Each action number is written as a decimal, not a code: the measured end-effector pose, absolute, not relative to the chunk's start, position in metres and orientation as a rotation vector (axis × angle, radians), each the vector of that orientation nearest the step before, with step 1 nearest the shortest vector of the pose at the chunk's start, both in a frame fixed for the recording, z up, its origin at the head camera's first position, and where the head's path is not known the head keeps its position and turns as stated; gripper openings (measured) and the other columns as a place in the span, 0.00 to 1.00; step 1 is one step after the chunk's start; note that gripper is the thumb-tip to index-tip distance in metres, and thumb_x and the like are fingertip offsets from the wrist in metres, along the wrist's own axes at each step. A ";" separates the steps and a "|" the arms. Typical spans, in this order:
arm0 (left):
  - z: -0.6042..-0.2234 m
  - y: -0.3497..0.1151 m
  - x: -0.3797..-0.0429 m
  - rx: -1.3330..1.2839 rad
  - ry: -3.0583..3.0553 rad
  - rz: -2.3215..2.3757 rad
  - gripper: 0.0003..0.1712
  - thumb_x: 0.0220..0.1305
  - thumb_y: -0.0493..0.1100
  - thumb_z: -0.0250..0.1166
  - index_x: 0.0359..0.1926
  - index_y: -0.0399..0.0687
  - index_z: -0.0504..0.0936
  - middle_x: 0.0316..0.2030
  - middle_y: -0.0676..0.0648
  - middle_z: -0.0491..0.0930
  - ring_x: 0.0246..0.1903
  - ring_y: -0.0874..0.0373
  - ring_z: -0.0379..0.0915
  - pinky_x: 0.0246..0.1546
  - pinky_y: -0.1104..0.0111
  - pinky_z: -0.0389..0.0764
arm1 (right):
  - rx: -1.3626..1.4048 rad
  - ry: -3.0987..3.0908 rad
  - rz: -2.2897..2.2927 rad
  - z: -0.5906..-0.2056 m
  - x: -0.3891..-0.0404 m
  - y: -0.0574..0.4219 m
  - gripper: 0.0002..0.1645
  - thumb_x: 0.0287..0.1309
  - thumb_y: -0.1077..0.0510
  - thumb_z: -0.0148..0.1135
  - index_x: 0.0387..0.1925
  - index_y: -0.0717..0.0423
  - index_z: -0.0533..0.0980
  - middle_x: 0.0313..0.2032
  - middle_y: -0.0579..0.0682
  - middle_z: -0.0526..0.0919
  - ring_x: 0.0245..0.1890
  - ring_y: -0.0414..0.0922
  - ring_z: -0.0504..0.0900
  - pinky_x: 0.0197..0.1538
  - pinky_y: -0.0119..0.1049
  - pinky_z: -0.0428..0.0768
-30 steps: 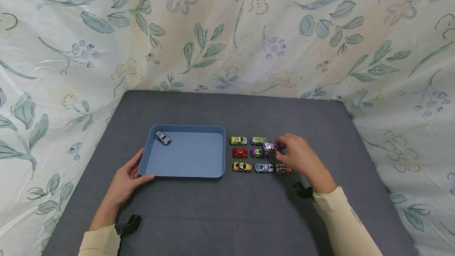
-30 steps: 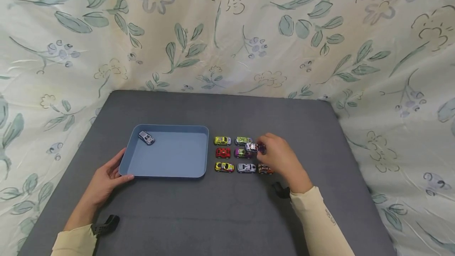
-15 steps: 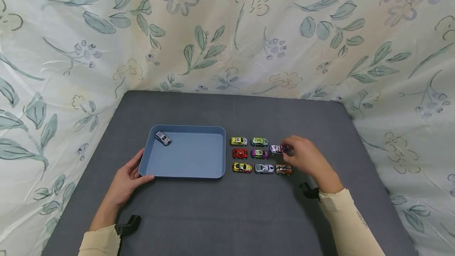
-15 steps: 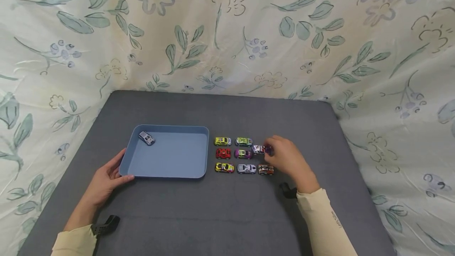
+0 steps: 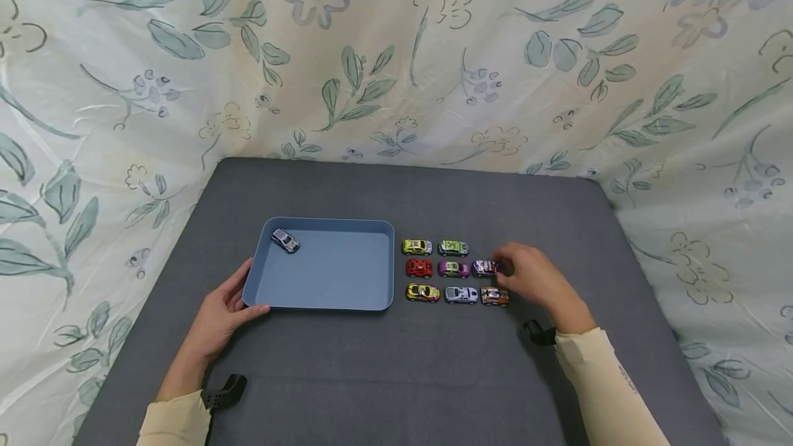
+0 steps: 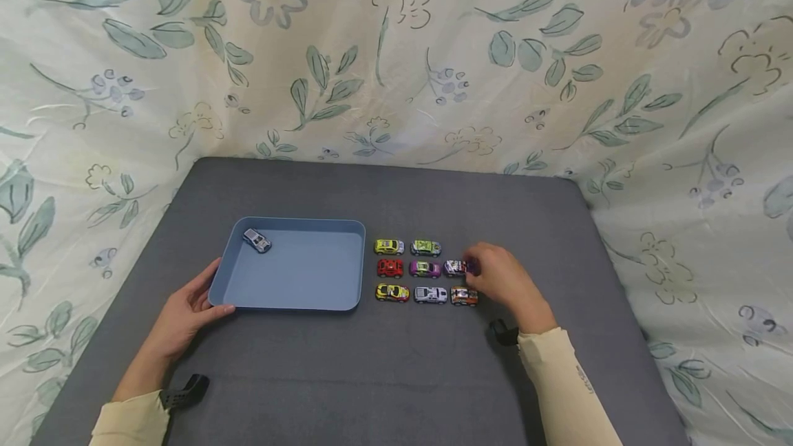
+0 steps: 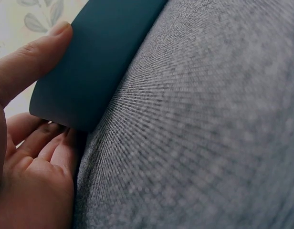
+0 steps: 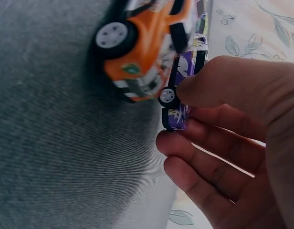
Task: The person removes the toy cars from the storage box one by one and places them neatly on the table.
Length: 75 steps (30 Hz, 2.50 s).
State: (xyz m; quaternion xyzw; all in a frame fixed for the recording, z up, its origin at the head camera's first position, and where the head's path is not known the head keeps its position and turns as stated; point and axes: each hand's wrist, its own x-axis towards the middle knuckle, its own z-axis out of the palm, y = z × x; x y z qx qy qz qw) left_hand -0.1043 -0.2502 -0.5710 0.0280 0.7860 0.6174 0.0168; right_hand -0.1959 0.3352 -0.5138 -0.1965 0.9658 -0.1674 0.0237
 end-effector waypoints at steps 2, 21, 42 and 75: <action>-0.571 -0.250 -0.104 0.086 2.442 1.918 0.60 0.66 0.32 0.78 0.87 0.40 0.49 0.83 0.29 0.52 0.80 0.45 0.58 0.60 0.83 0.71 | -0.613 2.983 -0.517 -0.517 -0.197 0.336 0.14 0.59 0.65 0.76 0.47 0.60 0.87 0.39 0.48 0.84 0.36 0.46 0.80 0.41 0.50 0.81; -0.569 -0.250 -0.104 0.096 2.419 1.950 0.58 0.67 0.29 0.77 0.88 0.42 0.51 0.83 0.30 0.53 0.75 0.64 0.64 0.59 0.83 0.71 | -0.592 2.951 -0.535 -0.519 -0.197 0.337 0.12 0.61 0.66 0.76 0.47 0.61 0.88 0.36 0.48 0.83 0.34 0.46 0.78 0.40 0.51 0.80; -0.570 -0.250 -0.104 0.090 2.416 1.942 0.60 0.66 0.32 0.78 0.88 0.41 0.49 0.83 0.30 0.52 0.76 0.62 0.63 0.60 0.83 0.71 | -0.595 2.961 -0.542 -0.521 -0.196 0.339 0.16 0.62 0.66 0.75 0.52 0.62 0.88 0.43 0.53 0.87 0.39 0.50 0.83 0.45 0.55 0.83; -0.572 -0.252 -0.103 0.091 2.458 1.897 0.59 0.67 0.34 0.78 0.87 0.41 0.50 0.83 0.30 0.53 0.78 0.56 0.61 0.60 0.84 0.70 | -0.577 3.155 -0.868 -0.476 -0.192 0.265 0.27 0.70 0.53 0.75 0.64 0.62 0.83 0.57 0.59 0.87 0.57 0.58 0.85 0.59 0.61 0.81</action>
